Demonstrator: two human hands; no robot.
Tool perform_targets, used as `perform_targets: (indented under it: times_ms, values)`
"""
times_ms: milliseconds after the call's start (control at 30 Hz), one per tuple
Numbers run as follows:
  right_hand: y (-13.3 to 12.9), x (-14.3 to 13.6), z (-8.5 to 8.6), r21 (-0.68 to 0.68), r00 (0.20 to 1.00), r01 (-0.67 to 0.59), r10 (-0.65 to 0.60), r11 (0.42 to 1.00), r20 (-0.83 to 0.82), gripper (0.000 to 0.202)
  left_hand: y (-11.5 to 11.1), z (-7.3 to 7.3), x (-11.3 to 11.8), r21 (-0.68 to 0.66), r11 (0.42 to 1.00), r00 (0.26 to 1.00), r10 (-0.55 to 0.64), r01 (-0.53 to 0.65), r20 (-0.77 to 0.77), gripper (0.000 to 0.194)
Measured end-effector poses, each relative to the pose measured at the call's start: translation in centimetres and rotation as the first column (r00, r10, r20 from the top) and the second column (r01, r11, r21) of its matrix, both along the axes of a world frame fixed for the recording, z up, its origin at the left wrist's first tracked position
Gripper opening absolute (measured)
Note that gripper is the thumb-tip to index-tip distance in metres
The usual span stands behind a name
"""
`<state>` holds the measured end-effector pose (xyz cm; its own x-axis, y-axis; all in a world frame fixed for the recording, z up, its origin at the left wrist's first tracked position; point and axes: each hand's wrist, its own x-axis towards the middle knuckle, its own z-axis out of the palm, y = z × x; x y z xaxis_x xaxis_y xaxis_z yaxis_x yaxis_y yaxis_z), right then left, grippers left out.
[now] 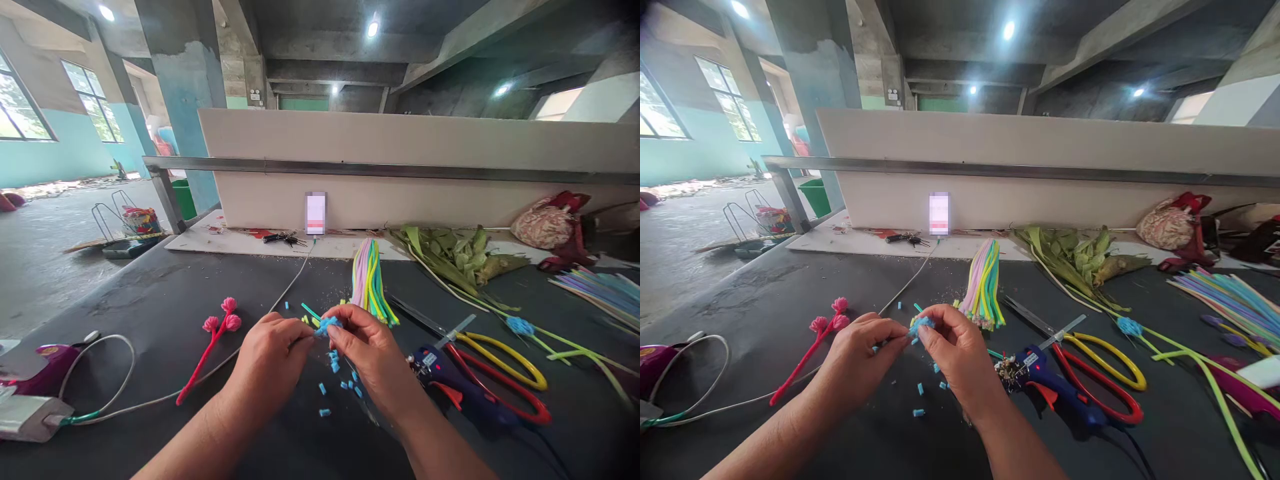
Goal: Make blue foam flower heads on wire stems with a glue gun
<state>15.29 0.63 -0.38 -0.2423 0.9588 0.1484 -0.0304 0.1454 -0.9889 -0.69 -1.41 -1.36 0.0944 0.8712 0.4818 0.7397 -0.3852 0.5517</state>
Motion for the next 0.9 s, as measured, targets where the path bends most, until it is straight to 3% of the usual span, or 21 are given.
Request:
perform_targets:
  times_ms: [233, 433, 533, 600, 733, 800, 900]
  values:
    - [0.4, 0.4, -0.8, -0.06, 0.993, -0.041, 0.034, 0.997, -0.113, 0.026, 0.0, -0.1, -0.1, 0.065, 0.998, 0.998, 0.002, 0.002, -0.061, 0.014]
    - [1.1, 0.6, -1.9, 0.078, 0.995, 0.101, -0.099, 0.992, -0.025, 0.019, 0.0, -0.1, -0.1, 0.04, 0.999, 0.998, -0.008, 0.01, -0.061, 0.014]
    - [1.3, 0.9, -2.1, 0.117, 0.988, 0.152, -0.149, 0.982, -0.033, 0.018, -0.1, -0.1, 0.4, -0.013, 1.0, 0.997, -0.016, 0.017, 0.081, 0.01]
    - [1.6, 1.0, -2.2, 0.132, 0.984, 0.177, -0.175, 0.975, -0.026, 0.02, 0.1, -0.1, 0.8, -0.127, 0.992, 0.972, 0.002, 0.029, 0.236, 0.006]
    - [2.1, 1.1, -2.3, 0.17, 0.977, 0.21, -0.212, 0.963, -0.009, 0.02, 0.4, 0.2, 1.2, -0.378, 0.913, 0.811, 0.101, 0.155, 0.576, 0.005]
    - [2.0, 1.1, -2.3, 0.194, 0.973, 0.224, -0.231, 0.955, 0.013, 0.019, 0.5, 0.5, 1.2, -0.412, 0.884, 0.743, 0.12, 0.222, 0.658, 0.007]
    - [1.9, 1.0, -2.3, 0.199, 0.969, 0.236, -0.247, 0.951, 0.03, 0.02, 0.6, 0.7, 1.2, -0.419, 0.875, 0.712, 0.133, 0.243, 0.689, 0.011]
